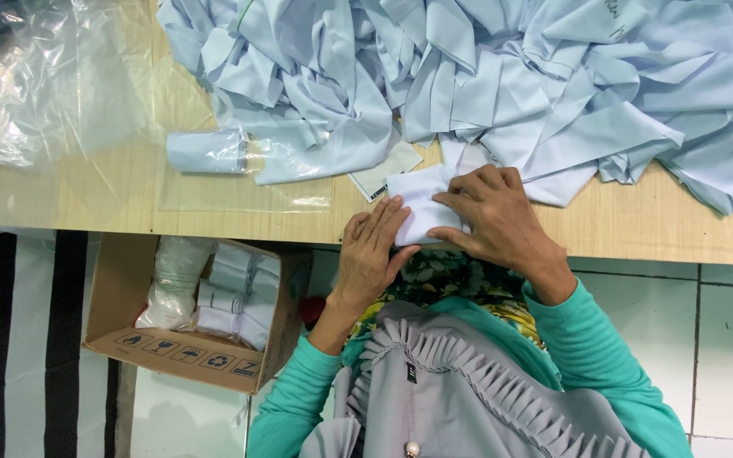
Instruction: The person folds white fabric garment components on a wooden table and then inserts the folded items into clear plastic bags.
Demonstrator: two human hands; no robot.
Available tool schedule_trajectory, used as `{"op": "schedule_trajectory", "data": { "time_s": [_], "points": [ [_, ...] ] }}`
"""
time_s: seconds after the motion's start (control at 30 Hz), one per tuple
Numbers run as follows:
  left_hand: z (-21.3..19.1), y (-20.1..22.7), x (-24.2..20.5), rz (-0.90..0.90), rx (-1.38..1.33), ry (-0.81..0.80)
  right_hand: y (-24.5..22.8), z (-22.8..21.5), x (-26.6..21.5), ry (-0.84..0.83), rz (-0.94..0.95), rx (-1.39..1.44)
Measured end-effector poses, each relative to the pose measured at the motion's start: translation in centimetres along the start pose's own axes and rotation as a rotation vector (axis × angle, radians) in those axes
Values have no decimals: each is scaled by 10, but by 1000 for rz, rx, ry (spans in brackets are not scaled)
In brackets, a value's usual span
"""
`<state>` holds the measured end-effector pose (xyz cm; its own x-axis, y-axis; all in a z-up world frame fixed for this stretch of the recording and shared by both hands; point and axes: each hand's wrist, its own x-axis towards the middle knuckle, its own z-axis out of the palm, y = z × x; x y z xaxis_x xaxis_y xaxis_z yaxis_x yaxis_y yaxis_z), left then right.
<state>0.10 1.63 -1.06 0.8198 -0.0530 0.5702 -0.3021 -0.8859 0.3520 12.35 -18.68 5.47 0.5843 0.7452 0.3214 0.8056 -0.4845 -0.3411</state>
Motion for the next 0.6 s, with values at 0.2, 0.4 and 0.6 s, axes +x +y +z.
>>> {"op": "schedule_trajectory", "data": {
  "time_s": [0.2,0.4,0.6],
  "points": [
    [-1,-7,4,53,44,0,-3,2,-4,43,-76,-78],
    [1,-11,14,36,38,24,-1,4,-9,0,-66,-88],
    [11,-24,20,-83,-93,51,22,27,-10,49,79,136]
  ]
}}
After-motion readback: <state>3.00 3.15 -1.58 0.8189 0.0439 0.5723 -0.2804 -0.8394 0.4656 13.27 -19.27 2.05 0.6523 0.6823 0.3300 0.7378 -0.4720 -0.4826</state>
